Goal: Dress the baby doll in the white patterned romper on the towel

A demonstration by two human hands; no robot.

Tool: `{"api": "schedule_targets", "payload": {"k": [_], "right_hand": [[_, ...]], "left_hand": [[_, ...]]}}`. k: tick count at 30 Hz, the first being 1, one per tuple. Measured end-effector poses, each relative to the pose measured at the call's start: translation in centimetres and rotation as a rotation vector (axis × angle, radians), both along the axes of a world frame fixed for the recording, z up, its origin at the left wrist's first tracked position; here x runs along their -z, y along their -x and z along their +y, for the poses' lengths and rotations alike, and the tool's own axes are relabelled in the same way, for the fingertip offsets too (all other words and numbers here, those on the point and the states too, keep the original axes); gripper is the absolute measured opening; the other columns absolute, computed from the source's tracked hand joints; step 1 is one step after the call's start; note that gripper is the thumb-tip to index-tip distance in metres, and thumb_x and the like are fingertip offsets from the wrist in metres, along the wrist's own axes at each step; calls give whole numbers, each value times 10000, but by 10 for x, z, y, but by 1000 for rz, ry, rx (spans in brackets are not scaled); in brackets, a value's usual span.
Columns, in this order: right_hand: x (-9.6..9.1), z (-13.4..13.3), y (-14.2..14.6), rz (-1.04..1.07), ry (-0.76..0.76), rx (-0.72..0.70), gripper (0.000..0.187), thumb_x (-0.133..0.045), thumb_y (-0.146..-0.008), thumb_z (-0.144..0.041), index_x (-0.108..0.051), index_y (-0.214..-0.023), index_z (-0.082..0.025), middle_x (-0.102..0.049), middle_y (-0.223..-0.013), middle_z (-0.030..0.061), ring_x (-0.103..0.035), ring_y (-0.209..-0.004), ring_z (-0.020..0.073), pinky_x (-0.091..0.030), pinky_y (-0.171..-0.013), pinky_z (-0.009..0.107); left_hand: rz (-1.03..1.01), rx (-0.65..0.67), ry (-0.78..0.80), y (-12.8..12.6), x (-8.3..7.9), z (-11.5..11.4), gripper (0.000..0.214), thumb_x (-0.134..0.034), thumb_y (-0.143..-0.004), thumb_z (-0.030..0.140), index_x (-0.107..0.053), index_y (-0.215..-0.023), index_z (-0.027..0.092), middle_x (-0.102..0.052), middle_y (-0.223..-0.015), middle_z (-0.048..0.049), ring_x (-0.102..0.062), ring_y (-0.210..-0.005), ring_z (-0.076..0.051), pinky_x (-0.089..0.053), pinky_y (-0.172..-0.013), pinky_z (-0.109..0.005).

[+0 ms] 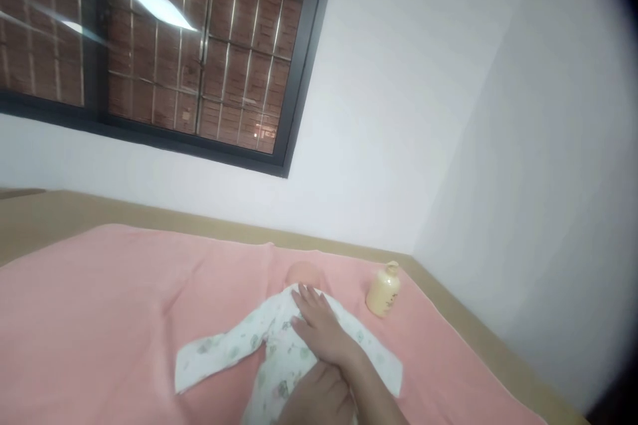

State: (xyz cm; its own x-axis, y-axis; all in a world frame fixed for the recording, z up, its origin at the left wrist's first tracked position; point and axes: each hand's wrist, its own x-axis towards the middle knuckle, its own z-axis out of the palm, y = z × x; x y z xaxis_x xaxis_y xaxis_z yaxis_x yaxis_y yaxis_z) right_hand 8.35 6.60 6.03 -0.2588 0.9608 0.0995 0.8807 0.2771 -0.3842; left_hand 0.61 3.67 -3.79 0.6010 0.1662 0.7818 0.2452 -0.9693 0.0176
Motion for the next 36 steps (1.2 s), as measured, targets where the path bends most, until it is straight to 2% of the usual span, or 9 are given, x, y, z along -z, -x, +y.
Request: {"api": "schedule_targets", "payload": {"k": [3,6,9,13,19,23,27,32,36], "right_hand": [[9,3,7,35,-77,187,639,-290,-903,-502,-166,-1444,-185,-58,-1502,55,-42,-1376,213,-48,-1103,400],[12,5,13,75,-141,471,643,-330,-886,-473,-301,-1393,-78,-235,-1454,158,-199,-1341,280,-158,-1073,419],[6,2,17,103,-207,581,434,-278,-903,-323,-581,-1125,-106,-572,-1168,157,-507,-1097,271,-329,-952,377],[-2,-8,18,131,-222,689,416,-208,-886,-223,-612,-785,-211,-653,-821,65,-591,-743,199,-423,-661,290],[1,6,8,24,-196,691,524,-119,-902,-209,-631,-792,-199,-659,-846,102,-609,-786,209,-449,-689,304],[2,26,-5,-174,-88,539,462,-204,-914,-247,-629,-1047,-122,-644,-977,170,-608,-907,285,-447,-785,405],[1,35,-19,-148,29,436,504,-183,-935,-316,-579,-1159,-97,-624,-1056,186,-598,-970,277,-457,-794,400],[-9,28,-16,-201,63,398,447,-277,-907,-308,-652,-1030,-99,-644,-1004,182,-612,-926,295,-465,-765,407],[-27,12,-3,-165,72,520,380,-324,-870,-245,-663,-990,-119,-654,-979,168,-618,-918,285,-466,-754,376]], "left_hand": [[-25,0,154,12,-10,-1,220,-435,-801,227,-533,-605,208,-530,-556,-2,-502,-592,-144,-435,-634,-266],[-123,-94,438,26,-45,-2,277,-372,-824,223,-457,-562,192,-480,-526,12,-446,-501,-118,-359,-489,-230],[-301,-259,979,29,-88,7,326,-318,-857,308,-361,-553,196,-428,-504,25,-432,-495,-126,-327,-455,-229],[-316,-444,894,25,-119,38,311,-317,-856,313,-422,-589,194,-510,-597,2,-490,-614,-155,-368,-567,-250],[45,-842,585,32,-113,79,317,-416,-795,183,-594,-1055,153,-602,-1025,-100,-500,-1007,-252,-336,-851,-345],[212,-866,561,29,-107,70,357,-315,-879,233,-626,-986,93,-610,-977,-157,-528,-947,-269,-322,-865,-387],[259,-872,500,26,-108,57,422,-270,-892,245,-628,-988,44,-605,-987,-206,-541,-944,-300,-324,-860,-425],[340,-847,670,32,-110,71,501,-238,-895,364,-646,-939,75,-639,-942,-199,-588,-901,-316,-356,-830,-456],[293,-789,943,41,-103,97,596,-230,-853,563,-625,-1022,149,-627,-1068,-161,-573,-988,-324,-386,-821,-456]]}}
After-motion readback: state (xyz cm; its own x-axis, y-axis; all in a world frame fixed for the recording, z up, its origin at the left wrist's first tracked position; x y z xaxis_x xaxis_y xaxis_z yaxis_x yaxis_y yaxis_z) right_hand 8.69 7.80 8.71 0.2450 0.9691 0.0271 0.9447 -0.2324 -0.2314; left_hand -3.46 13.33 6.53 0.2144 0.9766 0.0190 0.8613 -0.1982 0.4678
